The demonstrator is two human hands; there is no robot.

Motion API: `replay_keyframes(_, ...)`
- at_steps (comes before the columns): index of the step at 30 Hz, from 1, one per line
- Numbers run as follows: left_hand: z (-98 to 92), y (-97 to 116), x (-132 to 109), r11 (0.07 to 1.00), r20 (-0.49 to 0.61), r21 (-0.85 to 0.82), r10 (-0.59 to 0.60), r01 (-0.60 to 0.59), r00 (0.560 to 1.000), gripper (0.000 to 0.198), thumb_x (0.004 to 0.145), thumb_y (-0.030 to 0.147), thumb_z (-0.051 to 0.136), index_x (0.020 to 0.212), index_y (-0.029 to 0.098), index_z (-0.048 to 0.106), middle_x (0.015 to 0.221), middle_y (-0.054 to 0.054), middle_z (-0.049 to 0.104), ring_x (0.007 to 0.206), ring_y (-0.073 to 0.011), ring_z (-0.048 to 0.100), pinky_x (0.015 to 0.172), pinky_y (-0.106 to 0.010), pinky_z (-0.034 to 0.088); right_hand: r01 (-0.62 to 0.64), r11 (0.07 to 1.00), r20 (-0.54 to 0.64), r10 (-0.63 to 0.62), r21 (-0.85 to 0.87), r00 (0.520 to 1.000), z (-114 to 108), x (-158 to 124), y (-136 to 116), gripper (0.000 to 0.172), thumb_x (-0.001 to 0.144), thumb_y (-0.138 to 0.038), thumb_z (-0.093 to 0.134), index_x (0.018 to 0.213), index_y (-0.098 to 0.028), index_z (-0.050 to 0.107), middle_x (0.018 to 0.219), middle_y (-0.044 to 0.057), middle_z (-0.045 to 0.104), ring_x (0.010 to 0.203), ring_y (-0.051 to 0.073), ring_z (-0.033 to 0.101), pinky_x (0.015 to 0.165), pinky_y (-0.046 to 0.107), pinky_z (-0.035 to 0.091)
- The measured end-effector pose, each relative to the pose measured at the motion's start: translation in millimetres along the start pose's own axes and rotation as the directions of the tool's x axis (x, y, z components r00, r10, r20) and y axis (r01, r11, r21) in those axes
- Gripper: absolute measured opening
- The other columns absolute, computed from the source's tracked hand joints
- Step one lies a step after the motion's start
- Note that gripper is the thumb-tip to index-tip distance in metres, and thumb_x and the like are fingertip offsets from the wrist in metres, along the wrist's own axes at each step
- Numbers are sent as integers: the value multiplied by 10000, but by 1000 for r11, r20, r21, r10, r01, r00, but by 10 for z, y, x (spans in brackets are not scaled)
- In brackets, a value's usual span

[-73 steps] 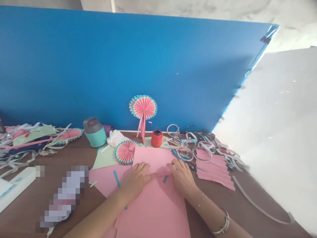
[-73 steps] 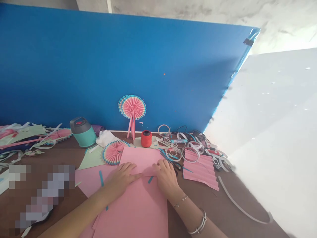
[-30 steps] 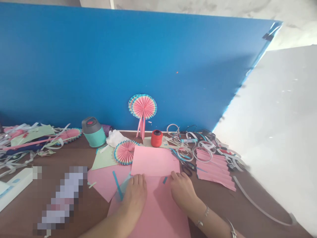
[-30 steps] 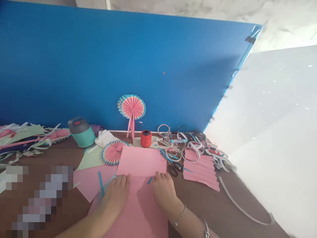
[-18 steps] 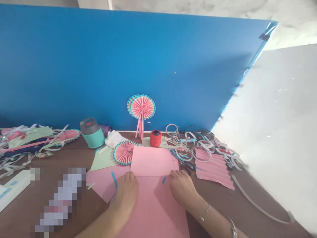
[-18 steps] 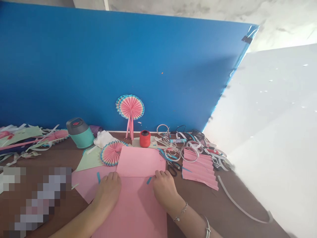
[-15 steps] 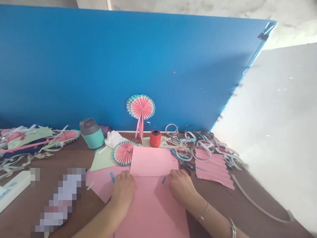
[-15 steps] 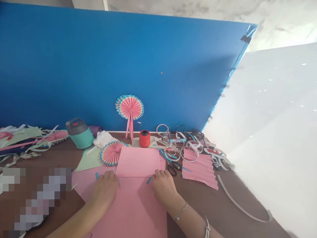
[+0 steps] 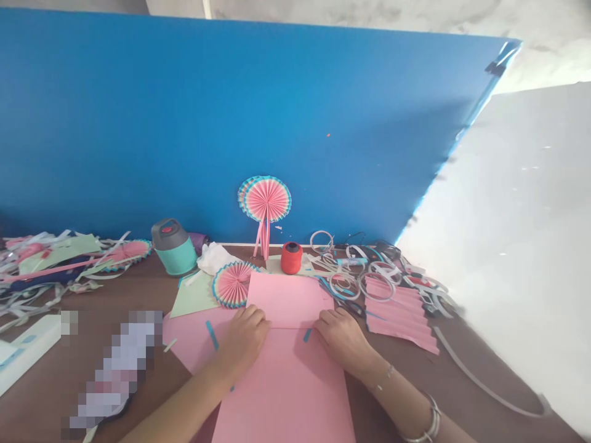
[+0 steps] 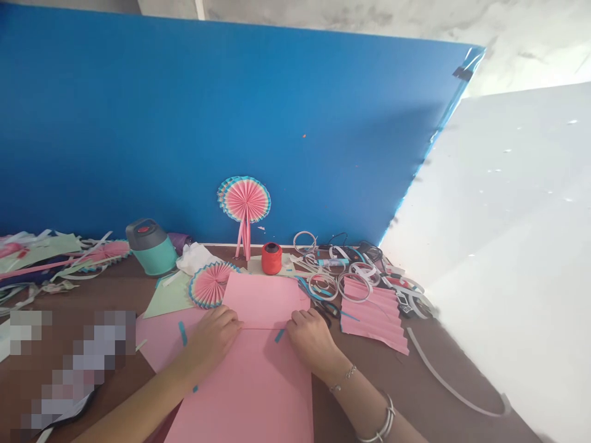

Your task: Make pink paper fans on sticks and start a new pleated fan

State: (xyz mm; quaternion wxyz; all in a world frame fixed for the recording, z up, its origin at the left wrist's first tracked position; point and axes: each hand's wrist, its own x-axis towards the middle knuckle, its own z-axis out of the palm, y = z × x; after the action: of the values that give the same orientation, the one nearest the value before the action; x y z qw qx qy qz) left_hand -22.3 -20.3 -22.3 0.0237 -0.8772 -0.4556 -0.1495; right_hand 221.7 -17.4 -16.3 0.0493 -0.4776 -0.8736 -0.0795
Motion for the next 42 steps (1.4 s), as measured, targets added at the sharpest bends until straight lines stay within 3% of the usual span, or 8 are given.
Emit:
replay_keyframes(4,12,-8,13,1000,52,23,-2,1,999,205,873,82,459,780,168,620,804,-38,573,797,-183,471,703,-323,391,9,1000,-10,-9,6,1000,48,8,18,179,796,-62,521,711,-166,639,737,49,614,677,162,511,647,311,259)
replay_keyframes(13,-20,-15,19,1000,19,-2,20,-20,1000,212,889,101,422,806,165,607,860,-48,549,829,-192,453,727,-336,383,-23,992,-42,28,121,999,112,9,56,141,803,-100,490,775,-174,607,819,40,588,775,167,494,704,293,291)
replay_keyframes(20,-59,3,39,1000,135,14,-24,22,991,224,850,50,417,855,173,603,876,-50,581,841,-202,473,730,-344,363,-46,960,-63,66,276,996,114,-10,89,196,830,-90,424,760,-167,590,816,43,570,799,174,491,719,280,352)
replay_keyframes(24,-54,-31,57,977,138,-167,-109,132,984,210,874,123,426,822,188,619,862,-36,618,866,-190,512,766,-330,369,-54,891,-103,112,451,988,160,13,140,205,836,-99,437,718,-167,590,784,43,568,779,169,510,706,283,389)
replay_keyframes(29,-52,-80,85,877,121,-387,-257,284,959,140,833,164,480,800,192,613,827,-14,653,847,-175,553,777,-305,384,-114,774,-89,215,623,973,214,56,195,195,822,-154,516,642,-168,590,747,36,565,764,168,531,712,294,416)
replay_keyframes(34,-54,-88,95,869,129,-386,-280,308,951,154,803,143,465,745,189,600,800,-22,645,836,-184,557,745,-296,389,-141,755,-63,235,641,970,240,74,205,248,839,-166,491,600,-161,553,779,45,552,795,169,526,748,306,415)
replay_keyframes(42,-85,-59,122,873,154,-350,-304,340,940,177,794,130,445,732,187,601,787,-27,646,822,-185,556,722,-288,386,-189,819,-78,273,542,959,333,90,219,204,793,-122,498,594,-168,506,763,37,527,779,174,502,716,300,402)
